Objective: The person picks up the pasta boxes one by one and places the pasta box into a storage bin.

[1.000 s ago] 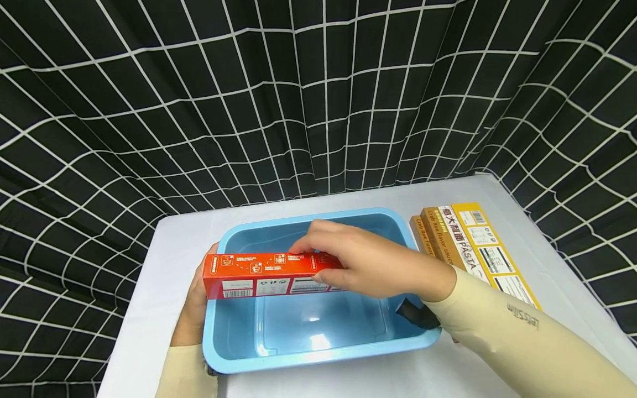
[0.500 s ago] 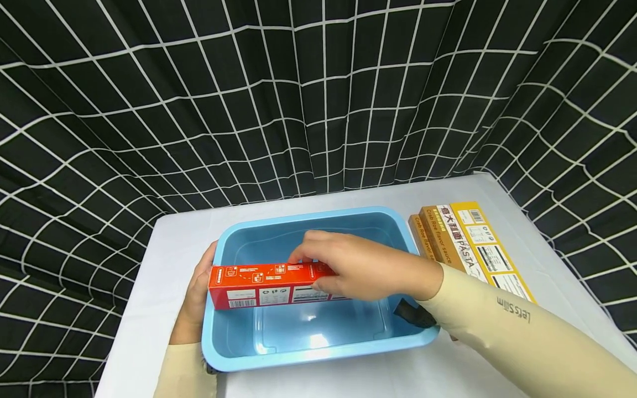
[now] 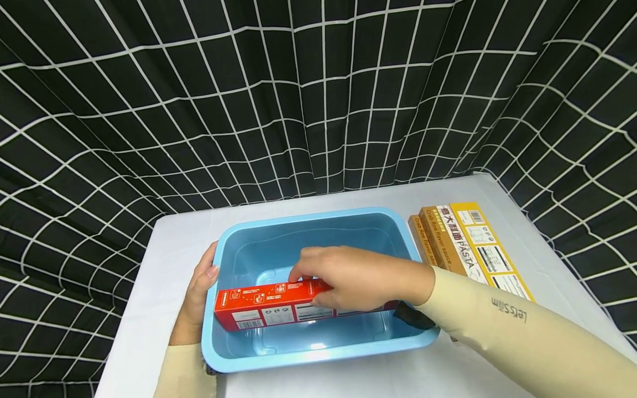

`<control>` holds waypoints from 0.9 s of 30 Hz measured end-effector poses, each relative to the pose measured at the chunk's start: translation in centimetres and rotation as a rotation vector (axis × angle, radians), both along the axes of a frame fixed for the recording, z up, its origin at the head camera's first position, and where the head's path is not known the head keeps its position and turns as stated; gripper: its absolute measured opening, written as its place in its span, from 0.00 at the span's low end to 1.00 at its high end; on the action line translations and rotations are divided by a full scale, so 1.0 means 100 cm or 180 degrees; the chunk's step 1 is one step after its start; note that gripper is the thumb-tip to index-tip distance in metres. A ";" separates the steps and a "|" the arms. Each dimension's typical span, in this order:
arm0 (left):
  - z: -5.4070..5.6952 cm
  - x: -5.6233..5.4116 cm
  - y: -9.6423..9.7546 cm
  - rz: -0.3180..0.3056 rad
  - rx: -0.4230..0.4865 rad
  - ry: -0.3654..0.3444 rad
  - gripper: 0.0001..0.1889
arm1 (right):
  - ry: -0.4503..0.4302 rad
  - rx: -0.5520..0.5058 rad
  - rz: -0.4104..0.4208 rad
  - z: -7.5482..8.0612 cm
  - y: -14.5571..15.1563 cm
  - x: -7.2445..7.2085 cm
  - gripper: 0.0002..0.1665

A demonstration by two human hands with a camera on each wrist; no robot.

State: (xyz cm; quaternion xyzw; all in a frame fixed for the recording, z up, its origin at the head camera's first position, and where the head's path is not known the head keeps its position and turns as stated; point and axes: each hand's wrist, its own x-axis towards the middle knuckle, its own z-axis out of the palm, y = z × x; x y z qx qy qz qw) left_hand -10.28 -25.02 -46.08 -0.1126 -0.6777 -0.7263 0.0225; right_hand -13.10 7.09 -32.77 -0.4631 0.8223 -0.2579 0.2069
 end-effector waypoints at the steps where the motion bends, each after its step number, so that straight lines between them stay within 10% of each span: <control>1: 0.000 0.000 0.000 0.0016 0.0011 -0.0004 0.33 | -0.0016 0.0026 0.0016 0.000 0.000 0.000 0.22; 27: -0.005 -0.001 -0.003 0.0017 -0.0016 0.0014 0.34 | -0.0221 0.0291 0.0118 -0.014 -0.009 -0.001 0.22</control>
